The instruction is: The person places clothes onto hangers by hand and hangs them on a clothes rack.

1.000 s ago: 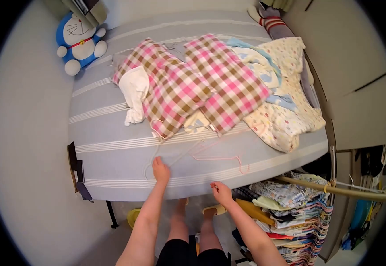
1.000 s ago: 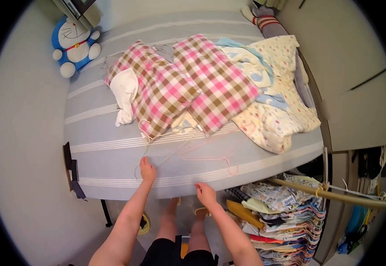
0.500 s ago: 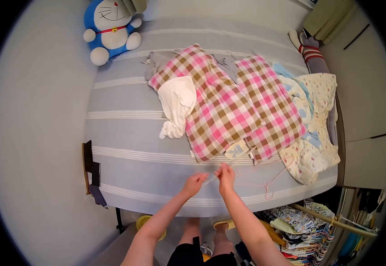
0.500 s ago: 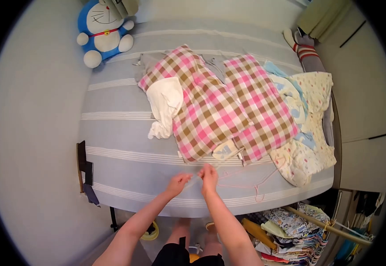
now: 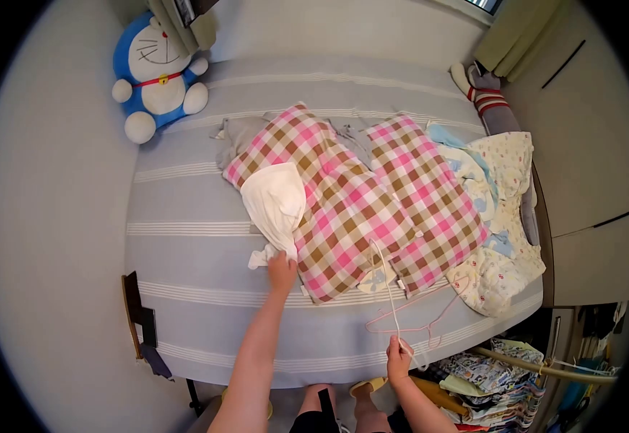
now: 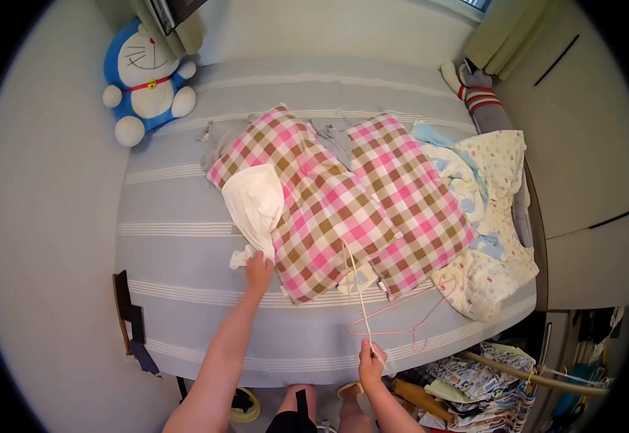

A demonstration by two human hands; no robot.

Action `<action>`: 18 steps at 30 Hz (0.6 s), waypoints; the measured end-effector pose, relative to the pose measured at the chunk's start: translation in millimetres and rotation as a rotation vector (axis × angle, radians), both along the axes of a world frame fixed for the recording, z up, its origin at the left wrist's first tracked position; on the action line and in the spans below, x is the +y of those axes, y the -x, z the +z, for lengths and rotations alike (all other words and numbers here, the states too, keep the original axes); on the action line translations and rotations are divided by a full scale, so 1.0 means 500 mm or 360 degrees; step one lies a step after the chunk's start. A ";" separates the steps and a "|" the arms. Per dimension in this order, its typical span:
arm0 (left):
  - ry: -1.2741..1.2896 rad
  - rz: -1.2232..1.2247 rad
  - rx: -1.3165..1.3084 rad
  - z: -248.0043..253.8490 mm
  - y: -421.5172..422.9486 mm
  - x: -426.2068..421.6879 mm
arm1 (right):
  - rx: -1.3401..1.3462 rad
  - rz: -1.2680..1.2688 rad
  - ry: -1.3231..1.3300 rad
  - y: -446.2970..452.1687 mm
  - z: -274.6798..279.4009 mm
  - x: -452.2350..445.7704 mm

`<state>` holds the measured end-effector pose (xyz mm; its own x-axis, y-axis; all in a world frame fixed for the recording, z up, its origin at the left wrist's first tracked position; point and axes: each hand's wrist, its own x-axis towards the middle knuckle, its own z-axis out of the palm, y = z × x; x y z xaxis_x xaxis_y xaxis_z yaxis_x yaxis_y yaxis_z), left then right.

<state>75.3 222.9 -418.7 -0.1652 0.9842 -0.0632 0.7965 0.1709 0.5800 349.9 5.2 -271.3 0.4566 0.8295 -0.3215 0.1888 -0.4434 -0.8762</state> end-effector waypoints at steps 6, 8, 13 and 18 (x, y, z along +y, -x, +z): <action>-0.0229 0.0195 -0.1729 0.173 -0.188 -0.179 | 0.0591 -0.0118 -0.0025 0.012 -0.022 0.010; -0.0104 0.0149 -0.1976 0.304 -0.245 -0.226 | 0.0571 -0.0002 -0.0140 0.035 -0.003 0.012; 0.0392 0.0343 -0.2744 0.457 -0.331 -0.320 | 0.0515 0.0036 -0.0395 0.053 0.154 0.024; 0.0214 0.0056 -0.3271 0.547 -0.356 -0.357 | 0.0434 0.0362 -0.0022 -0.077 0.183 -0.073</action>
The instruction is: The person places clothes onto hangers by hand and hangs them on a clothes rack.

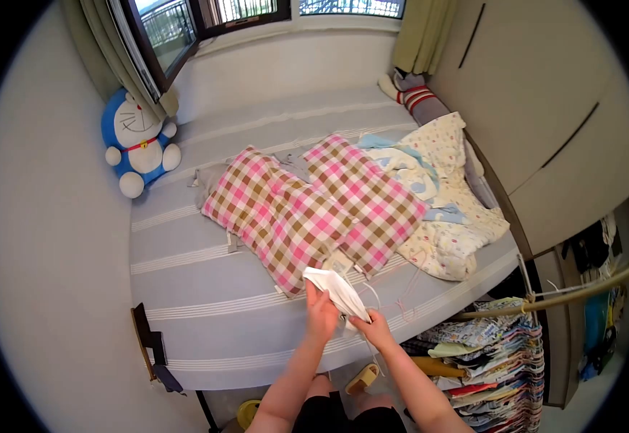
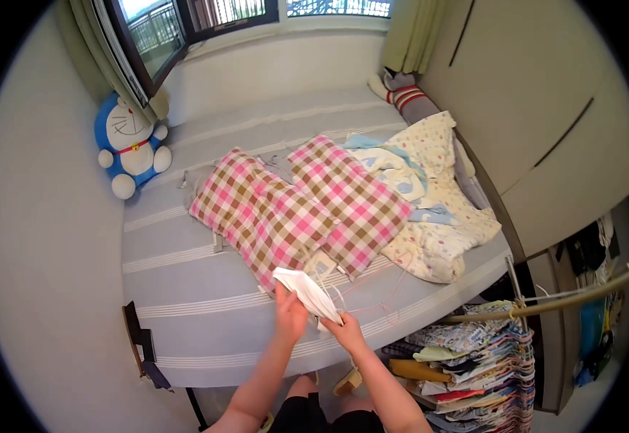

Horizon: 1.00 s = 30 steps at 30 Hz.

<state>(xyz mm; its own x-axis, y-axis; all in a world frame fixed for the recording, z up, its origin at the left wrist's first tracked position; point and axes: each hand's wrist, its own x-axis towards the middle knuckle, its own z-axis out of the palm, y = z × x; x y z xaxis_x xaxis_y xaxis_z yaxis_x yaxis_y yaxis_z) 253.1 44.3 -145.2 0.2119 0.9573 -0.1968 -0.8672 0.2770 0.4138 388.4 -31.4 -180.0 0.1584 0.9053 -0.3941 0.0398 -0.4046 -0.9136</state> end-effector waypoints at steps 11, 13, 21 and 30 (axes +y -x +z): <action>-0.0424 -0.0518 0.0324 0.166 -0.149 -0.171 | 0.0705 -0.0235 0.0017 -0.167 0.232 -0.179; -0.0755 -0.0593 0.0862 0.210 -0.184 -0.207 | 0.0754 -0.0266 -0.0031 -0.192 0.267 -0.201; -0.0707 -0.0137 0.0914 0.289 -0.263 -0.290 | 0.0774 -0.0380 -0.0249 -0.307 0.285 -0.294; -0.0876 -0.0842 0.1033 0.289 -0.344 -0.404 | -0.0363 -0.0258 -0.0823 -0.303 0.190 -0.356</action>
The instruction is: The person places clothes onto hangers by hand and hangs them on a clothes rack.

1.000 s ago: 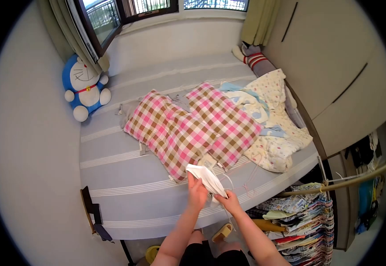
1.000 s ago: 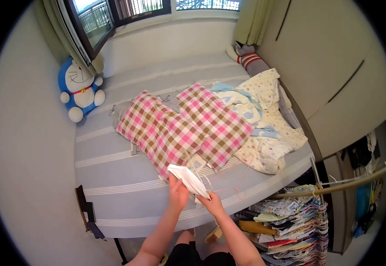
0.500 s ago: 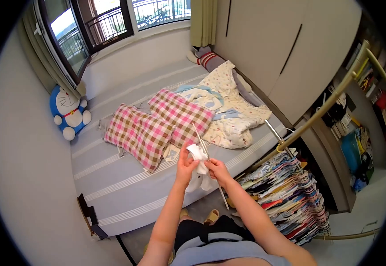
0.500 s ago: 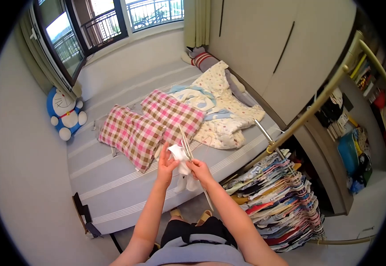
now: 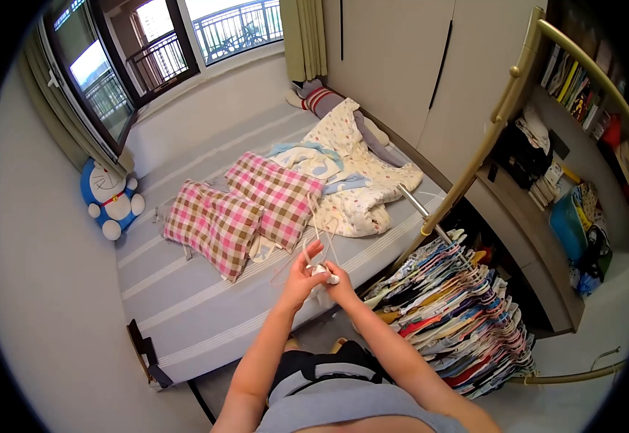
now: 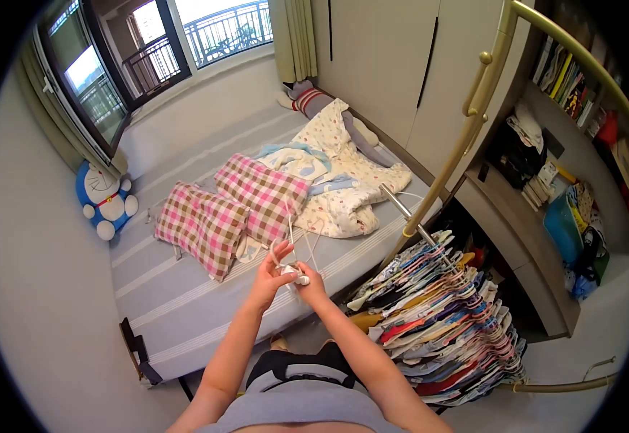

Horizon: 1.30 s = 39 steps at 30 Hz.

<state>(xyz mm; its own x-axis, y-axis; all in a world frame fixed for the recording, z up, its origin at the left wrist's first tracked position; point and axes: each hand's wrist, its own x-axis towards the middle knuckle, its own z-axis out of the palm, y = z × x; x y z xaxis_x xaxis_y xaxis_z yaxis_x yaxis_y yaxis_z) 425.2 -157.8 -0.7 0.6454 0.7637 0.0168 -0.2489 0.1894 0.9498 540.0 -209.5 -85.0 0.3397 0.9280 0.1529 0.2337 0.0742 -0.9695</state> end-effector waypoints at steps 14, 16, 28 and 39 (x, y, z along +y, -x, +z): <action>-0.0197 -0.0343 0.1507 0.005 0.086 0.048 | -0.0177 0.0370 0.0213 -0.055 0.044 -0.044; 0.0012 -0.0325 0.1087 -0.007 0.089 0.045 | -0.0186 0.0263 0.0194 -0.057 0.016 -0.043; 0.0487 -0.0042 -0.0164 0.022 0.036 0.045 | -0.0109 -0.0252 0.0289 -0.144 0.025 -0.079; 0.0201 0.0241 0.0206 0.059 0.058 0.156 | -0.0108 0.0082 0.0057 -0.233 0.077 -0.194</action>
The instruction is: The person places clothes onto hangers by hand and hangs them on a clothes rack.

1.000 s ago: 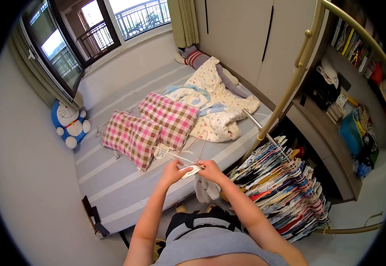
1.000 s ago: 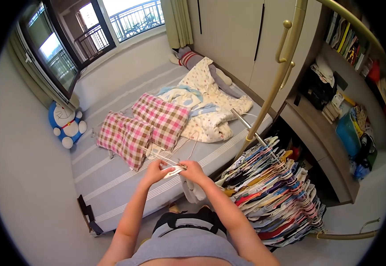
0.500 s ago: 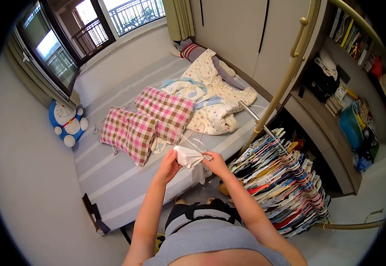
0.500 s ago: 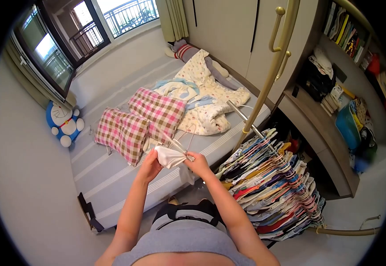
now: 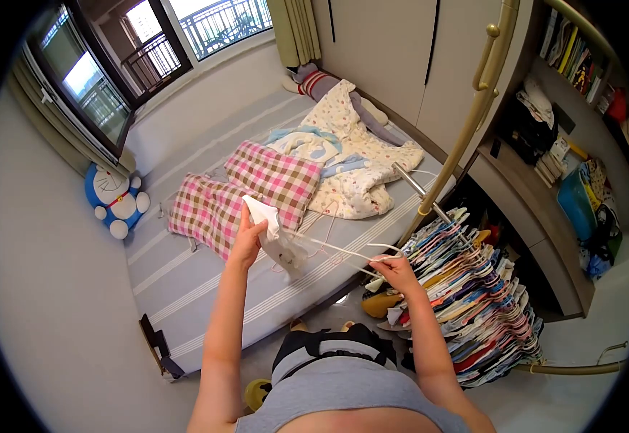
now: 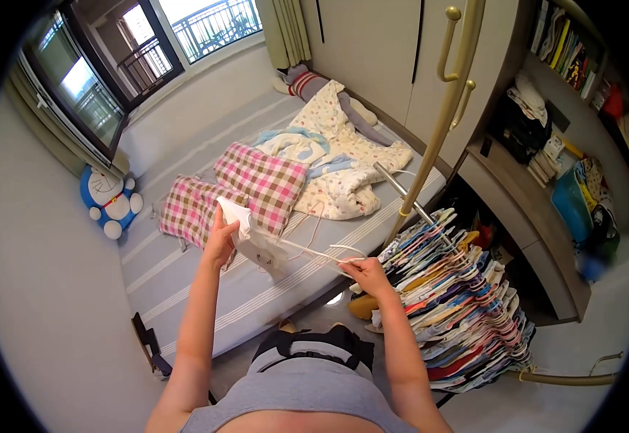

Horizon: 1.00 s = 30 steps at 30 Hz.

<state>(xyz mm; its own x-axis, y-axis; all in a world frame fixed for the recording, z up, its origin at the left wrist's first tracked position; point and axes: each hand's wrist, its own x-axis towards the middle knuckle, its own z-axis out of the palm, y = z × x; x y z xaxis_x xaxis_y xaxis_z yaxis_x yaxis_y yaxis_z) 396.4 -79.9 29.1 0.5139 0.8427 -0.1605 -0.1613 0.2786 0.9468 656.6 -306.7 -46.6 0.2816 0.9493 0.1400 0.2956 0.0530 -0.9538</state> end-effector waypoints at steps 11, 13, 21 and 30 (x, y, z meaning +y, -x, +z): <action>-0.0680 -0.0435 0.0490 0.009 -0.050 -0.083 | -0.0377 -0.0175 -0.0192 0.066 0.061 0.111; -0.1177 -0.0452 0.1057 0.041 -0.043 -0.083 | -0.0495 -0.0275 -0.0264 0.066 0.079 0.128; -0.1059 0.0250 0.0841 0.002 -0.069 -0.100 | -0.0888 -0.0662 -0.0676 0.148 -0.003 0.097; -0.0796 0.0287 0.0566 0.004 -0.086 -0.145 | -0.0523 -0.0551 0.0527 0.227 -0.220 0.184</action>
